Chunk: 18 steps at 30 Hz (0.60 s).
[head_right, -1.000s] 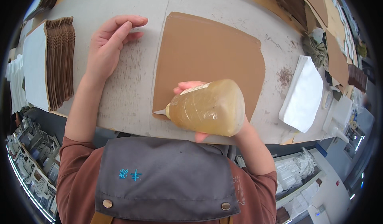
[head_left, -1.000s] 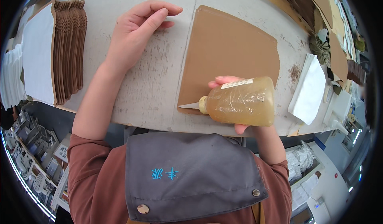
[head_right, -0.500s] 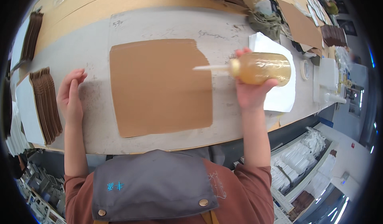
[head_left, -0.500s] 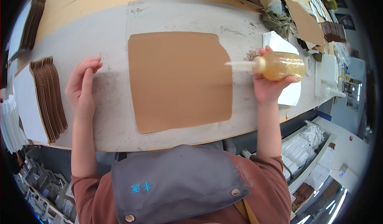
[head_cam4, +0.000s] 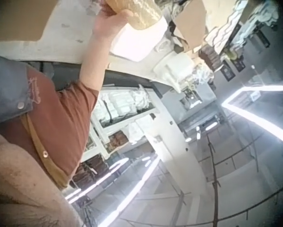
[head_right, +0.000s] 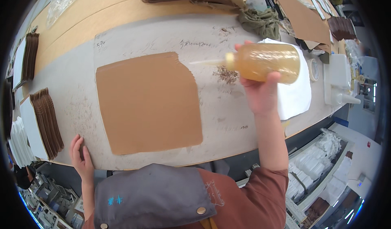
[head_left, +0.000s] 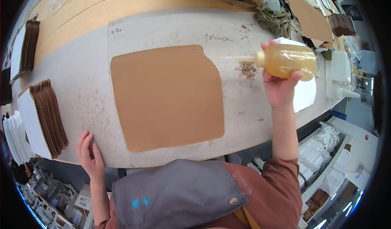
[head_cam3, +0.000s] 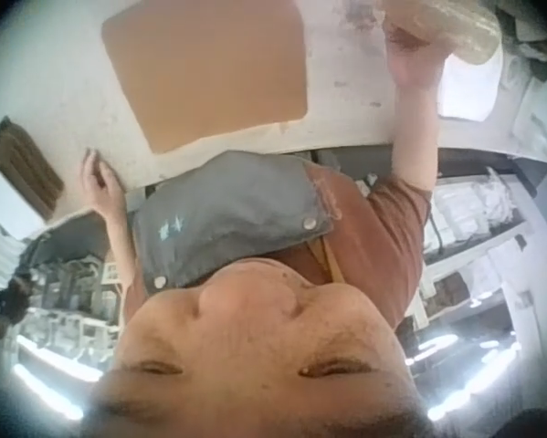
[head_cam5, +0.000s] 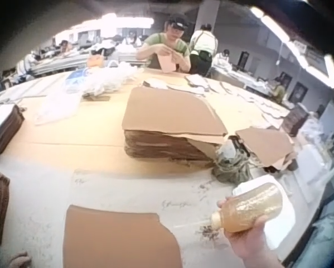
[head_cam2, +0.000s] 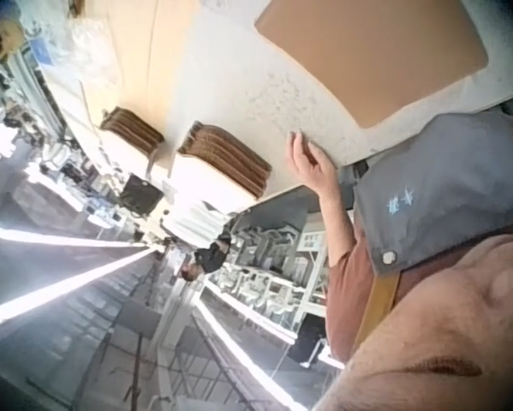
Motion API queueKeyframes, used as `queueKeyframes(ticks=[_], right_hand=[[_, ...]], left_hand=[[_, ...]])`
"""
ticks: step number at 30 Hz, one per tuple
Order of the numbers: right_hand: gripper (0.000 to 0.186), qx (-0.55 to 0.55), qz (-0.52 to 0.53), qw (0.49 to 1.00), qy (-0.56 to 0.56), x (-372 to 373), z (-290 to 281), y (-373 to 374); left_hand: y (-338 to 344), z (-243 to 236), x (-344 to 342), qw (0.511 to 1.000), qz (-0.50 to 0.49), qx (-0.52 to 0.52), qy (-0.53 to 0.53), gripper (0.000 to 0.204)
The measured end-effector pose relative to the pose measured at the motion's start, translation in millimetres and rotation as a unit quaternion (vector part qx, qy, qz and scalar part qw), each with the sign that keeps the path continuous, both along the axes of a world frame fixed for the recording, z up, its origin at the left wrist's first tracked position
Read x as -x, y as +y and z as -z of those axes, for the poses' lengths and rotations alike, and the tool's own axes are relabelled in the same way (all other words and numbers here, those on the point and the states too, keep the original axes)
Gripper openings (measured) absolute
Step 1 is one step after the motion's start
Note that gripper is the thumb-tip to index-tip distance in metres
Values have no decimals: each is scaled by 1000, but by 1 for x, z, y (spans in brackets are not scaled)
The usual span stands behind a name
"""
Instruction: The recorder is gluing white lining material to brown leather pieces at a workshop table.
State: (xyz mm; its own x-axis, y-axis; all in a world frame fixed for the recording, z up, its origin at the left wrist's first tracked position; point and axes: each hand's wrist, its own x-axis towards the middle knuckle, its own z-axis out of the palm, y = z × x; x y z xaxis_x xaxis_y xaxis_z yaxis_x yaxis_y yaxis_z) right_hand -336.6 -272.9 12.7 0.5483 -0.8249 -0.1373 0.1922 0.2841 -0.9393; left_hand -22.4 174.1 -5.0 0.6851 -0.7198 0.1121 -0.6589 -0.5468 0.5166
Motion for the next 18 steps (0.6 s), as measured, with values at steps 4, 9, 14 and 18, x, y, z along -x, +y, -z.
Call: queueKeyframes(ticks=[4, 9, 14, 18], right_hand=[[111, 107, -41, 992, 62, -33, 2, -1], [103, 103, -82, 990, 39, -49, -1, -1], [100, 135, -98, 986, -10, -57, 5, -6], [101, 155, -126, 980, 3, -55, 9, -11]], left_hand=[[-2, 7, 6, 997, 16, -24, -78, 32], [-3, 5, 9, 998, 1, -22, -64, 33], [-4, 4, 9, 996, 0, -35, -77, 33], [-6, 5, 7, 997, 2, -29, -77, 34]])
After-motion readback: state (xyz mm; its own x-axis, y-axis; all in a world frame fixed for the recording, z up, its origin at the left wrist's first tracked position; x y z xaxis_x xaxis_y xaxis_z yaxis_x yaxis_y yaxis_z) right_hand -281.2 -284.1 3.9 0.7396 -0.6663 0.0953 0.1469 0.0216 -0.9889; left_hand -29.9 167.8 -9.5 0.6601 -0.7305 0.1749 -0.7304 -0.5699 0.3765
